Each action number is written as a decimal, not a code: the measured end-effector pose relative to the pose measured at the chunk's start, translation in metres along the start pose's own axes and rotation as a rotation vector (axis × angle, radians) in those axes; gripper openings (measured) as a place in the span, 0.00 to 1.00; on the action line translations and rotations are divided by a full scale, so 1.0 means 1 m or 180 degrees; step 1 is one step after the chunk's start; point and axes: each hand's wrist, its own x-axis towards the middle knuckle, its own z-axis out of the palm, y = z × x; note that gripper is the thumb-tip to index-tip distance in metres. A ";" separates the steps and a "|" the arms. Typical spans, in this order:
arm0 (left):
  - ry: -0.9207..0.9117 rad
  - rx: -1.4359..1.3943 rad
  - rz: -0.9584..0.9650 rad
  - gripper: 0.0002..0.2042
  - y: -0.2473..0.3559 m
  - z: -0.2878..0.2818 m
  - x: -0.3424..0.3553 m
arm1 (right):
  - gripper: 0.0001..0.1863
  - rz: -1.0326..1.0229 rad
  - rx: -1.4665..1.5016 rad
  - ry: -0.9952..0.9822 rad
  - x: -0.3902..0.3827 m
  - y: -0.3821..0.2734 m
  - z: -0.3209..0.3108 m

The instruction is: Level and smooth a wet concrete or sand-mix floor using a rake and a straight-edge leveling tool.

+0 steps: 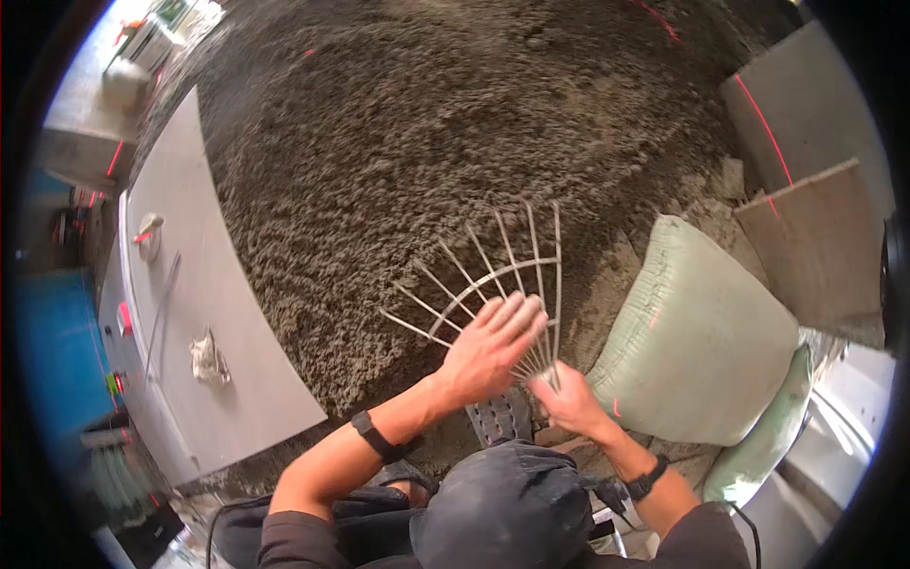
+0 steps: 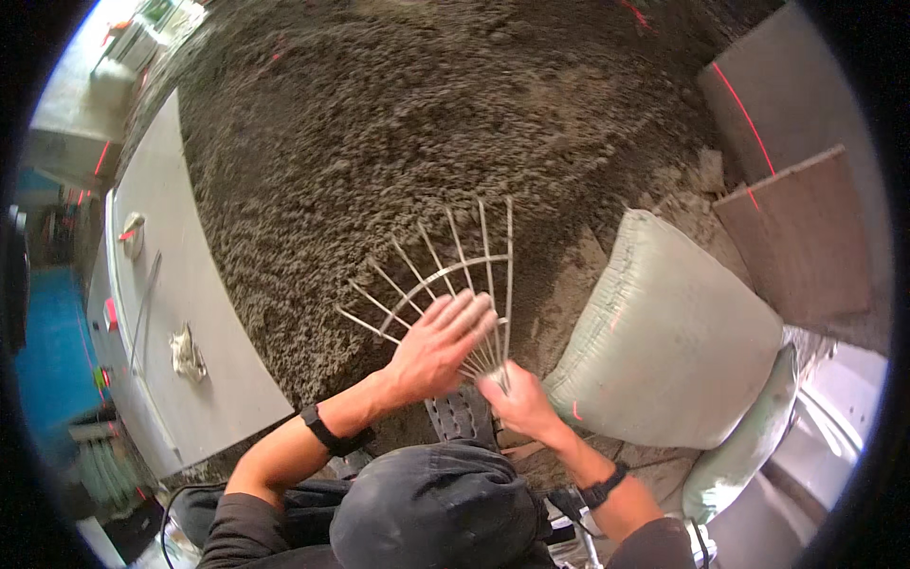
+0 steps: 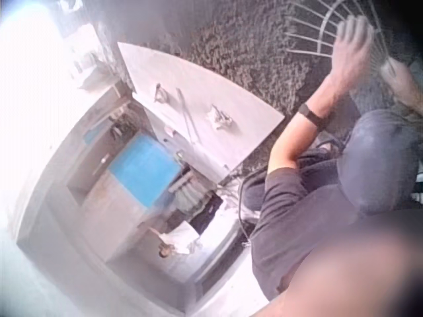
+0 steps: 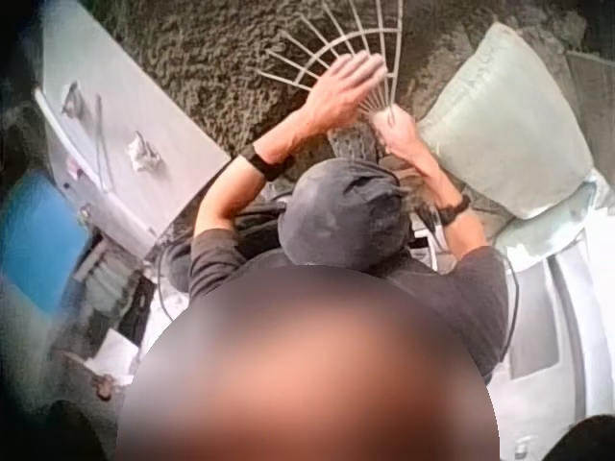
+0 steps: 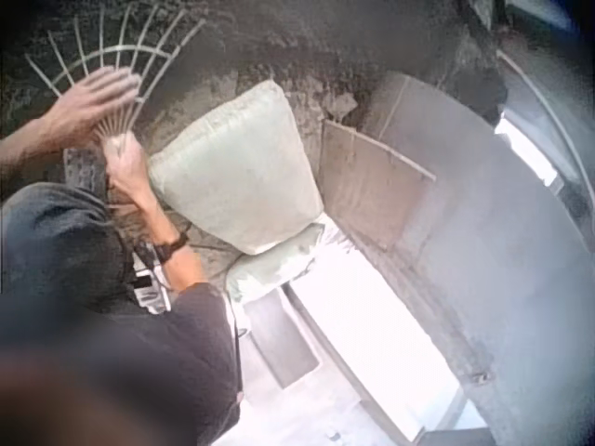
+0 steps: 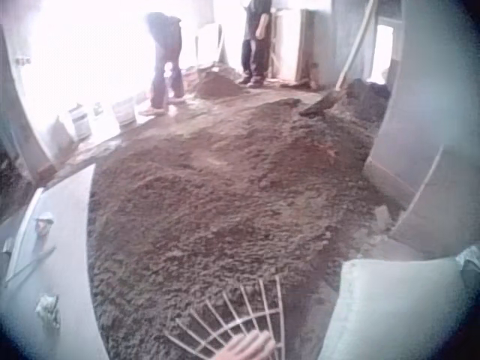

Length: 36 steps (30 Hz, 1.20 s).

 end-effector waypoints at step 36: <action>0.0606 0.0578 -0.3006 0.48 -0.069 0.033 -0.366 | 0.13 0.0164 0.0354 0.0673 -0.063 -0.013 -0.002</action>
